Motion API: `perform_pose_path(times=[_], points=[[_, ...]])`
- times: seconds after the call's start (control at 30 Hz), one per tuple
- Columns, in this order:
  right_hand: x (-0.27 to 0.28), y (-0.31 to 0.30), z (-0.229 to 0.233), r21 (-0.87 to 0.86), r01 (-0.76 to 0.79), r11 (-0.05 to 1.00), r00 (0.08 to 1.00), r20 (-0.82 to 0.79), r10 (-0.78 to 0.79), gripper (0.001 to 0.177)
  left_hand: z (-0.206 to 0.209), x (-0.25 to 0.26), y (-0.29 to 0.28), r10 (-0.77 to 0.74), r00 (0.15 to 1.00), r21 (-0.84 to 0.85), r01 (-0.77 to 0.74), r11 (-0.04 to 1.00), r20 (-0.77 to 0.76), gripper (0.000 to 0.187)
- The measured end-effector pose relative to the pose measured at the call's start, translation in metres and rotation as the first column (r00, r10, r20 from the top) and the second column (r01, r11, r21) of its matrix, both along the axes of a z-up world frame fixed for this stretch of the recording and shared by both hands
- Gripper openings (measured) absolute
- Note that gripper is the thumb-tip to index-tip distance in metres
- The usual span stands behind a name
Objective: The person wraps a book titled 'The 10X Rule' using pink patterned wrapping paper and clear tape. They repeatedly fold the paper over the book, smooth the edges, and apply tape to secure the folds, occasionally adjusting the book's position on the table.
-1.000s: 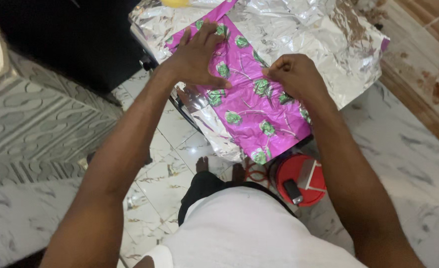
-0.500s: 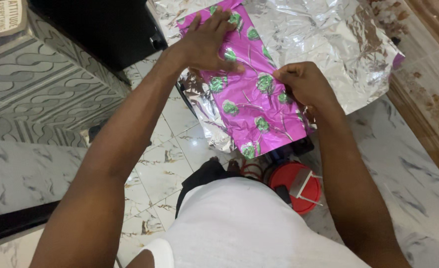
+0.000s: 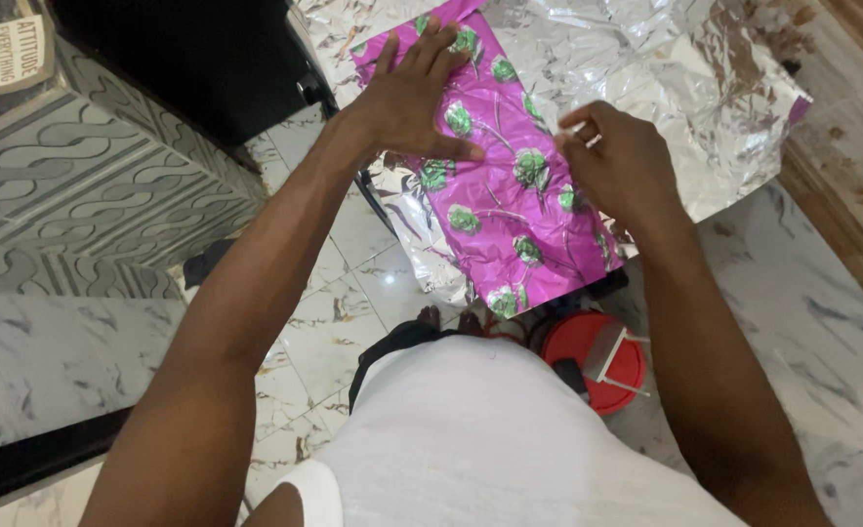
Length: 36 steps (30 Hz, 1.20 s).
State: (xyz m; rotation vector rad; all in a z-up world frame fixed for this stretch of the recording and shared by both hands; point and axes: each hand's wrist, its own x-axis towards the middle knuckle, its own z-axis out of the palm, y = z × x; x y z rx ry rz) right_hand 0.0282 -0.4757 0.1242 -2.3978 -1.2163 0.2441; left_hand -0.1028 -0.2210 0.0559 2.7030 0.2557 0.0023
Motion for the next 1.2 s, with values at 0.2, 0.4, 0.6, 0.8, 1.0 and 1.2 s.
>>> perform_pose_path(times=[0.2,0.4,0.6,0.8,1.0,1.2], points=[[-0.010,0.009,-0.010,0.041,0.029,0.999,0.986,-0.166,-0.022,0.041,-0.001,0.000,0.001,0.000,1.000,0.007,0.000,1.000,-0.008,0.139],[-0.009,0.001,-0.002,-0.119,0.087,0.989,0.973,-0.201,-0.110,0.043,-0.002,-0.001,0.003,-0.007,1.000,-0.002,0.007,1.000,0.004,0.141],[-0.009,-0.021,0.015,-0.050,0.027,0.998,1.000,0.009,-0.027,0.053,0.000,-0.002,0.002,-0.017,1.000,-0.027,0.017,0.999,0.023,0.141],[-0.012,-0.061,0.013,0.012,-0.379,0.925,0.856,0.385,0.346,0.063,-0.001,-0.001,0.002,-0.019,1.000,-0.020,0.019,1.000,0.009,0.143],[-0.019,-0.080,-0.016,-0.227,-0.476,0.850,0.748,0.403,0.527,0.072,0.001,0.001,0.005,-0.015,1.000,0.004,0.015,1.000,-0.018,0.143],[-0.004,-0.089,-0.031,-0.218,-0.576,0.788,0.679,0.409,0.610,0.082,0.002,-0.002,0.004,-0.025,1.000,0.005,0.025,1.000,-0.017,0.143]])
